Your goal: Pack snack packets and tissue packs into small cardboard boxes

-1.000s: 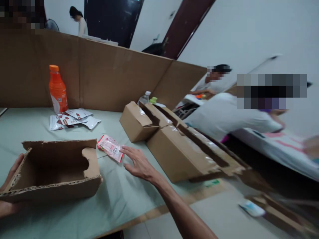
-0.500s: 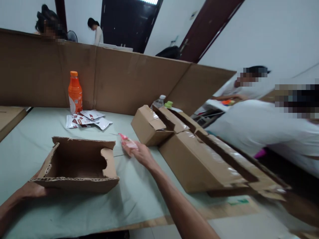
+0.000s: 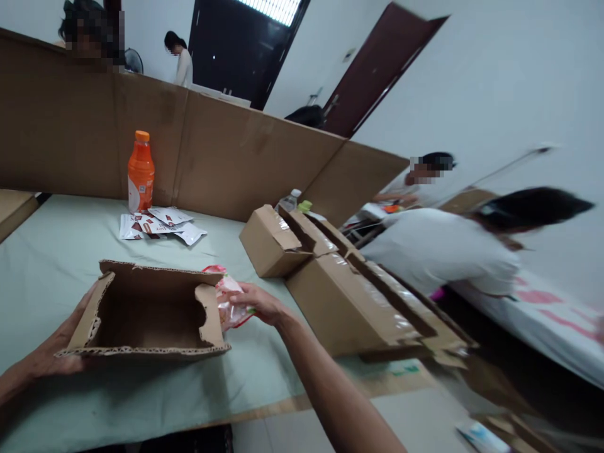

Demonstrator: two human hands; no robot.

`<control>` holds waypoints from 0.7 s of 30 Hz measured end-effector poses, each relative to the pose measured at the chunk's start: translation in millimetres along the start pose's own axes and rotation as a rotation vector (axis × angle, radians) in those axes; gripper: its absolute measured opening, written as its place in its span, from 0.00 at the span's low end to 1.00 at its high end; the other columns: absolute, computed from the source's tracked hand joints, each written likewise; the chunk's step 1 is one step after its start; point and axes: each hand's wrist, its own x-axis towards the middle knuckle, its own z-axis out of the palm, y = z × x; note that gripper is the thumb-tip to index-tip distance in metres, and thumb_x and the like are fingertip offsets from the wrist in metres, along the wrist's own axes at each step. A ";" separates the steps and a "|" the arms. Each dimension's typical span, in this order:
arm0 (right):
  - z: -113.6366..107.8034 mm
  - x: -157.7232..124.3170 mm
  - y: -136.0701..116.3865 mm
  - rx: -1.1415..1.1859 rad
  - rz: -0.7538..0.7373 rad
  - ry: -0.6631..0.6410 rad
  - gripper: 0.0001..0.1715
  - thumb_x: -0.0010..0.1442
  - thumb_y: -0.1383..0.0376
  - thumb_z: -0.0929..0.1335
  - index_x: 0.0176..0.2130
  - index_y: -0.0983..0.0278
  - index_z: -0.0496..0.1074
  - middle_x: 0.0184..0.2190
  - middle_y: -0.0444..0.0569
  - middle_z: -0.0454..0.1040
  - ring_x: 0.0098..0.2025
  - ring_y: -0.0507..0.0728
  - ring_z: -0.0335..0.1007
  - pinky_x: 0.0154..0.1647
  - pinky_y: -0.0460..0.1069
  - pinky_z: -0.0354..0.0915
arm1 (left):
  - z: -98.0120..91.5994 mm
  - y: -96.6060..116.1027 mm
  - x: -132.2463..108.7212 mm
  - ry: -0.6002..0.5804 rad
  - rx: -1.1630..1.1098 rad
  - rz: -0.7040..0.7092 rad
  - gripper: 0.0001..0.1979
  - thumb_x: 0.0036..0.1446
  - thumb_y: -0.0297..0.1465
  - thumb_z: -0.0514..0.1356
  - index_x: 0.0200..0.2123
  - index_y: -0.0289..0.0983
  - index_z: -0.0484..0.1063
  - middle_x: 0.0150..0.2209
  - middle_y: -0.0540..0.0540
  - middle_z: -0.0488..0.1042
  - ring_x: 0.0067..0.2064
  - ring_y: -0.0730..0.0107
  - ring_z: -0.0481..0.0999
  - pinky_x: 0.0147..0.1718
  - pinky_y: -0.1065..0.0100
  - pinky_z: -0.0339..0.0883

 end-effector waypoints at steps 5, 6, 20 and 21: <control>-2.8 -22.5 -25.5 -0.172 -0.127 0.362 0.25 0.49 0.48 0.76 0.42 0.62 0.81 0.46 0.56 0.82 0.49 0.66 0.76 0.56 0.61 0.69 | -6.4 16.3 5.2 -0.011 0.046 0.013 0.58 0.57 0.46 0.69 0.77 0.54 0.31 0.77 0.41 0.47 0.73 0.31 0.57 0.68 0.37 0.61; 2.1 -34.6 -39.5 -0.212 -0.217 0.414 0.23 0.54 0.49 0.74 0.44 0.61 0.81 0.49 0.56 0.81 0.52 0.66 0.75 0.59 0.62 0.67 | -6.9 17.3 5.3 -0.014 0.050 0.018 0.58 0.57 0.46 0.69 0.77 0.55 0.31 0.77 0.42 0.46 0.73 0.29 0.57 0.67 0.35 0.62; 54.2 -79.8 -129.5 -1.001 -0.659 -0.154 0.19 0.74 0.61 0.61 0.38 0.60 0.80 0.34 0.49 0.80 0.39 0.58 0.73 0.45 0.52 0.67 | -4.3 16.4 8.9 0.033 0.070 -0.004 0.60 0.54 0.44 0.72 0.77 0.53 0.33 0.77 0.39 0.49 0.74 0.31 0.55 0.68 0.36 0.59; 49.5 -85.3 -122.7 -0.988 -0.645 -0.116 0.21 0.75 0.60 0.60 0.37 0.60 0.79 0.33 0.49 0.79 0.39 0.58 0.73 0.45 0.53 0.66 | -4.2 16.2 9.3 0.038 0.066 -0.009 0.61 0.54 0.44 0.72 0.77 0.52 0.33 0.76 0.38 0.50 0.74 0.31 0.56 0.68 0.37 0.59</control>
